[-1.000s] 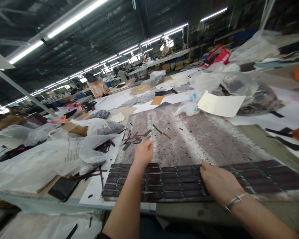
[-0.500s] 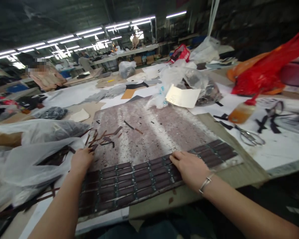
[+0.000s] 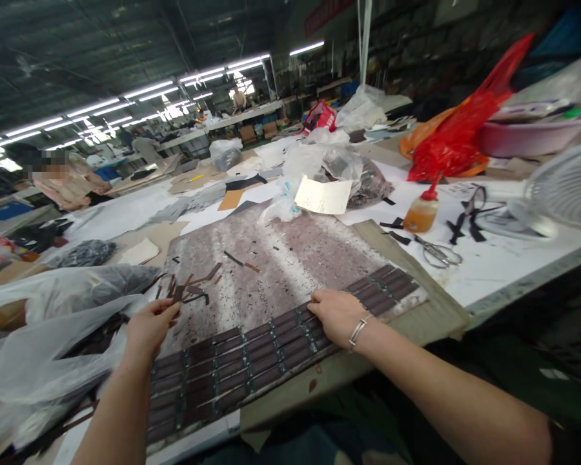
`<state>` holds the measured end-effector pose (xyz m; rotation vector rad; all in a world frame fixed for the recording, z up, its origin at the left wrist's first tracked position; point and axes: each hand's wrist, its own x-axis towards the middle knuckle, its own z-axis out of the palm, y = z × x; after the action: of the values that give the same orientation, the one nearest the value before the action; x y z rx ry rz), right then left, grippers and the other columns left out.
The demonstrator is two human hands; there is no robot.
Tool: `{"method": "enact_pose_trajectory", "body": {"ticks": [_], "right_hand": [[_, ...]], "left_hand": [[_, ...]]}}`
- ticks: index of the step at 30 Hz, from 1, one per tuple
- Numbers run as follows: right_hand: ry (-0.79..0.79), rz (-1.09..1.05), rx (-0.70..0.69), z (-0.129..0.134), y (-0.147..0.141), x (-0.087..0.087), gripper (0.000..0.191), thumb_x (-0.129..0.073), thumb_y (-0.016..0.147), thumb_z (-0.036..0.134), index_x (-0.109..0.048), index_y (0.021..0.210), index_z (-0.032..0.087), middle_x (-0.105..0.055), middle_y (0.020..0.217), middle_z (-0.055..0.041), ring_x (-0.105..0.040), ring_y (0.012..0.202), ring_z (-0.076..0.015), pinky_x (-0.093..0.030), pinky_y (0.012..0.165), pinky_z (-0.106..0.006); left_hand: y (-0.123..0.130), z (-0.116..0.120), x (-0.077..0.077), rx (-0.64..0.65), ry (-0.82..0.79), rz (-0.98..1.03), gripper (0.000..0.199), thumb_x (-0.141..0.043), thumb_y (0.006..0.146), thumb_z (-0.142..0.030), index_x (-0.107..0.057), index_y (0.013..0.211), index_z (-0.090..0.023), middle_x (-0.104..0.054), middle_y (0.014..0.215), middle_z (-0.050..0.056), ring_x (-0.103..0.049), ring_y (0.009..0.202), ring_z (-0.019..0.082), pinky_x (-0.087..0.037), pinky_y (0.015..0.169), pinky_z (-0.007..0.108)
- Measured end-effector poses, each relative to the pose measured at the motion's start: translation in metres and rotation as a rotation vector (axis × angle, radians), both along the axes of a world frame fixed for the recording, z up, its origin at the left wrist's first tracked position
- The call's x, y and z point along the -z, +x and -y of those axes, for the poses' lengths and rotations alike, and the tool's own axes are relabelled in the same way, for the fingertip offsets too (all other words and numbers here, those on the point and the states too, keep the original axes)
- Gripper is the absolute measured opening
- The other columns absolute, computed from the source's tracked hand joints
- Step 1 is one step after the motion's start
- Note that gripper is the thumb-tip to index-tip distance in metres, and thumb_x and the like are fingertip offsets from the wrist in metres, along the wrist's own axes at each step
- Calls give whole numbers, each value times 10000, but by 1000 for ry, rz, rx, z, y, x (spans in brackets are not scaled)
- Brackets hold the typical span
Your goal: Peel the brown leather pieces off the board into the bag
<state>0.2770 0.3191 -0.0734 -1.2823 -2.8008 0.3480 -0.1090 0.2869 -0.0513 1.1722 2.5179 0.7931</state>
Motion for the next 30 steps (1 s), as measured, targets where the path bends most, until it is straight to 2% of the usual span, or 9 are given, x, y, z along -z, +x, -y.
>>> {"method": "enact_pose_trajectory", "body": {"ticks": [2, 6, 9, 11, 16, 20, 23, 26, 30], "right_hand": [[-61, -37, -9, -7, 3, -1, 245, -512, 707, 116, -675, 858, 221, -624, 886, -43, -565, 802, -162, -386, 637, -226], [-144, -377, 114, -22, 18, -1, 308, -469, 819, 265, -616, 1087, 229, -648, 952, -34, -583, 857, -160, -425, 741, -240], [-313, -730, 181, -27, 30, 2, 458, -526, 795, 387, -536, 1202, 178, -653, 957, -36, -596, 826, -149, -451, 750, -237], [-452, -804, 183, -29, 35, 5, 427, -563, 764, 405, -595, 1118, 169, -667, 842, -25, -607, 733, -142, -472, 683, -232], [-598, -843, 246, -36, 49, 9, 250, -575, 746, 376, -667, 850, 168, -634, 626, 1, -591, 575, -127, -472, 550, -217], [-450, -936, 179, -43, 60, 6, 215, -634, 697, 343, -686, 806, 164, -674, 767, -10, -611, 728, -140, -471, 726, -240], [-500, -928, 135, -44, 64, 4, 289, -643, 688, 368, -689, 882, 158, -679, 878, -24, -609, 831, -159, -456, 797, -253], [-586, -835, 177, -46, 65, 6, 320, -630, 698, 355, -677, 946, 158, -683, 821, -18, -617, 752, -151, -478, 719, -241], [-547, -694, 324, -52, 66, 12, 232, -599, 708, 269, -688, 897, 168, -665, 672, 5, -602, 606, -127, -475, 603, -215]], "left_hand": [[55, 5, -9, 160, 107, 282, 426, -610, 624, -417, -610, 947, -138, -633, 793, 39, -597, 740, 185, -485, 619, 268], [163, 8, -6, 515, 31, 425, 318, -593, 686, -390, -652, 896, -158, -616, 677, 5, -556, 630, 131, -459, 613, 236], [215, 2, 8, 616, 26, 525, 280, -575, 712, -359, -654, 896, -162, -626, 686, 9, -563, 641, 131, -458, 604, 233], [236, -4, 15, 609, 32, 543, 265, -592, 699, -350, -655, 873, -160, -630, 676, 12, -570, 640, 136, -456, 584, 231], [257, -14, 18, 534, 76, 648, 301, -634, 671, -387, -640, 855, -149, -628, 655, 17, -577, 603, 129, -452, 541, 221], [262, -18, 22, 469, 31, 1056, 349, -621, 699, -437, -604, 874, -135, -636, 717, 50, -597, 622, 122, -477, 574, 227], [267, -23, 28, 420, 86, 1136, 303, -697, 645, -329, -595, 842, -123, -617, 714, 33, -588, 621, 99, -482, 611, 216], [271, -29, 33, 436, 136, 931, 273, -672, 666, -279, -589, 879, -129, -608, 713, 26, -590, 630, 119, -497, 641, 259], [268, -28, 40, 671, 236, 187, 204, -518, 793, -267, -614, 946, -172, -620, 853, 62, -581, 813, 178, -471, 784, 336]]}}
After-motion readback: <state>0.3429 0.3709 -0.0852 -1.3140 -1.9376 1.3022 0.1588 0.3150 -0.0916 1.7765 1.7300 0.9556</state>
